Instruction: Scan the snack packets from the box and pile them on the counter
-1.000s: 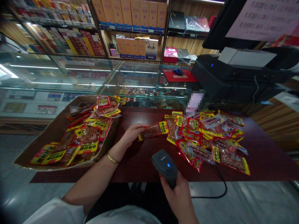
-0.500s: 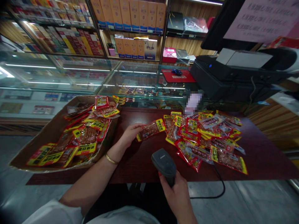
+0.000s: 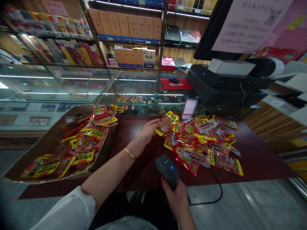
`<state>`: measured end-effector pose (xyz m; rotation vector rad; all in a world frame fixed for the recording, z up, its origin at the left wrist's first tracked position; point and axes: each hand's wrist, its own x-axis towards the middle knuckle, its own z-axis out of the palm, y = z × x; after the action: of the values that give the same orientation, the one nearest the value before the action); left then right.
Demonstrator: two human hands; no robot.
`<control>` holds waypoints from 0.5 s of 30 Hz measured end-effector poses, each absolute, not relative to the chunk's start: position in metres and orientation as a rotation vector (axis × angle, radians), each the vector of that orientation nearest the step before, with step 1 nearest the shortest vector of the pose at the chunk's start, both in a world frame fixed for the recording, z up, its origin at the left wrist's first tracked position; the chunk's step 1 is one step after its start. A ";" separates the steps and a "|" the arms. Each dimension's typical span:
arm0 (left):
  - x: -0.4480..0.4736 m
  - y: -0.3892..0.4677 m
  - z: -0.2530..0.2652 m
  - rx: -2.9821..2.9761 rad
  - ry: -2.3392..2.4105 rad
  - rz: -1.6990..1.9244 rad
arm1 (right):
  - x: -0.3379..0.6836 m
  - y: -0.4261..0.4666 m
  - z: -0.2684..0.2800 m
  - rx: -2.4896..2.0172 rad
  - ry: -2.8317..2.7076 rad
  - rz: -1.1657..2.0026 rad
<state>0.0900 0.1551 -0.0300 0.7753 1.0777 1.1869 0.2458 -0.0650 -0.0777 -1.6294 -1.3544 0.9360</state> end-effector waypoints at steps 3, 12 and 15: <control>0.112 0.169 -0.021 0.822 1.120 1.132 | 0.246 -0.064 -0.077 -1.662 -1.350 0.936; -0.014 0.029 0.031 1.453 1.396 1.403 | 0.251 -0.067 -0.083 -1.735 -1.369 0.923; -0.094 -0.010 0.054 1.463 1.902 1.403 | 0.261 -0.067 -0.097 -1.792 -1.434 0.954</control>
<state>-0.0936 -0.0104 0.0539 1.4632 1.9024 1.4034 0.2613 -0.0672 -0.0968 -1.7917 -1.4339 0.9537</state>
